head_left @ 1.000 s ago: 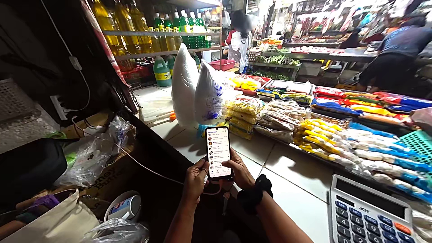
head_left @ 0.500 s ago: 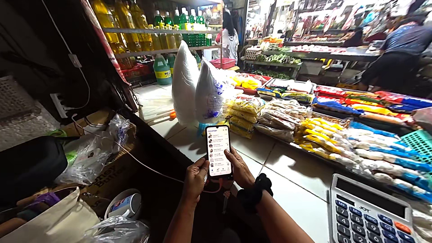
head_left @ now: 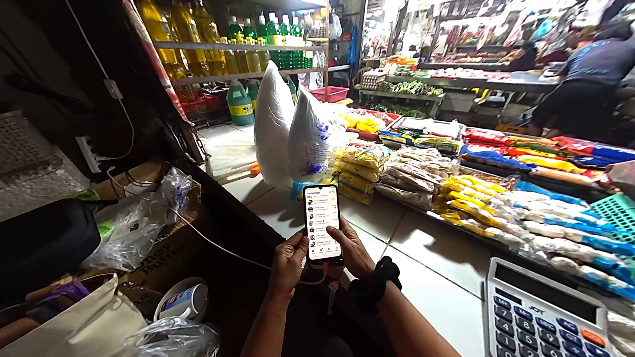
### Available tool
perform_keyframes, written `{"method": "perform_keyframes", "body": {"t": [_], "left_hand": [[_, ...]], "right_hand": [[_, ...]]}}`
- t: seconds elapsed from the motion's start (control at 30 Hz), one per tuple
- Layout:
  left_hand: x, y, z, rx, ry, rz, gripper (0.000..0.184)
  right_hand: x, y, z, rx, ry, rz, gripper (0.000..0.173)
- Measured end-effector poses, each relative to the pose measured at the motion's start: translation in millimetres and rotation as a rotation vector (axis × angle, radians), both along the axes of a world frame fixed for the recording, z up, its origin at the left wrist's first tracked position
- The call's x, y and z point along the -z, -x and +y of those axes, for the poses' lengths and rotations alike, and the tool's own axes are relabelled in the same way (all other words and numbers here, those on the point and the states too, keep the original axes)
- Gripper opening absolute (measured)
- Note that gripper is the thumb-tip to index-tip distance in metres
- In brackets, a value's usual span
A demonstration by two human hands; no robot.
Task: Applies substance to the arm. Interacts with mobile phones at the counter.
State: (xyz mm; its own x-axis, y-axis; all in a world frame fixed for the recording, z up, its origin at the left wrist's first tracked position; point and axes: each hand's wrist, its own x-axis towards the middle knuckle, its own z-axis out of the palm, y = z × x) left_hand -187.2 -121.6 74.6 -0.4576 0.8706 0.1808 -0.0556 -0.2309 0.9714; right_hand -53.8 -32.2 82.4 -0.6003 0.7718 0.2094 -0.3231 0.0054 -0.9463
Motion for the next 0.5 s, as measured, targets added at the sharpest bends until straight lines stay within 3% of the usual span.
{"method": "perform_keyframes", "body": {"t": [0.23, 0.37, 0.5], "left_hand": [[-0.3, 0.7, -0.3, 0.006, 0.015, -0.026, 0.025], [-3.8, -0.4, 0.4, -0.024, 0.065, -0.23, 0.026], [-4.7, 3.1, 2.8, -0.051, 0.107, -0.359, 0.025]], "right_hand": [[4.8, -0.3, 1.1, 0.006, 0.042, 0.009, 0.052], [2.9, 0.1, 3.9, -0.063, 0.163, 0.058, 0.047], [-0.6, -1.7, 6.8, -0.157, 0.229, 0.024, 0.065]]}}
